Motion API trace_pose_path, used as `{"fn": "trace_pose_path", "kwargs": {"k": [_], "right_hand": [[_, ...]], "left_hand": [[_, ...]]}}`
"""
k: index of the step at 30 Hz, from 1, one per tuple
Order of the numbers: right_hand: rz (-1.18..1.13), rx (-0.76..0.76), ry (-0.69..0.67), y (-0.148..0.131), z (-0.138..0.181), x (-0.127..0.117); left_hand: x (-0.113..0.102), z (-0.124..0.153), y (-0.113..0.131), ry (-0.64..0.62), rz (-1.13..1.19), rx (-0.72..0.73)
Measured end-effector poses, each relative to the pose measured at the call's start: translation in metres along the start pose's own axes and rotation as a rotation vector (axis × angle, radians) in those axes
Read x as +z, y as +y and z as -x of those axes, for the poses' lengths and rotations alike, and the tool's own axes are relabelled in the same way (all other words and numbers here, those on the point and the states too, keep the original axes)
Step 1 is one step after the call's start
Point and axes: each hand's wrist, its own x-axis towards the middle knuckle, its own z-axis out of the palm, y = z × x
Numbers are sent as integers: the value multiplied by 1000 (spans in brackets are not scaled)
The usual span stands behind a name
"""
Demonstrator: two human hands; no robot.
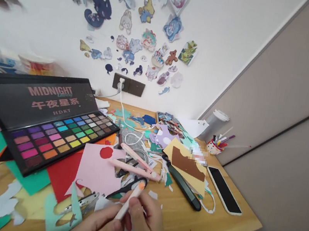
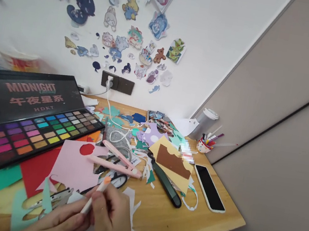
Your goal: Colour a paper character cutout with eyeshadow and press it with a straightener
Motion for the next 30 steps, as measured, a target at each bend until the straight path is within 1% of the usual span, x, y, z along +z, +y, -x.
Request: {"fn": "trace_pose_path", "kwargs": {"k": [2,4,6,7,9,12,14,16,18,20,22,23,24,26,28,30], "right_hand": [[-10,-21,66,7,1,4],[119,-16,136,14,3,7],[275,9,199,20,6,10],[315,18,232,21,7,12],[316,23,305,23,10,18],[245,4,429,22,12,27],[201,-16,474,23,11,31],[149,-33,502,24,9,30],[42,-45,525,22,5,22],[-114,-67,566,16,0,9],[-275,-74,633,6,-3,-5],[-352,-52,629,3,-4,-10],[-423,-18,592,0,-5,-15],[-499,79,456,1,-5,-20],[-443,178,319,9,-3,-20],[-307,243,195,19,-1,-18]], "left_hand": [[0,-1,-4,-23,27,-16],[1,-1,-4,-8,45,-46],[1,0,0,6,15,-67],[1,1,2,3,-14,-57],[0,2,5,-42,-90,5],[-2,2,4,-115,-171,105],[-4,-1,0,-118,-190,91],[-5,-2,-4,-95,-189,61],[-4,-1,-3,-79,-192,66],[-2,4,5,-91,-272,101],[1,11,17,-129,-517,136],[4,16,24,-162,-685,107],[6,19,29,-152,-823,119],[12,25,34,-180,-1055,189],[17,27,32,-235,-1221,318],[20,26,23,-280,-1359,479]]}}
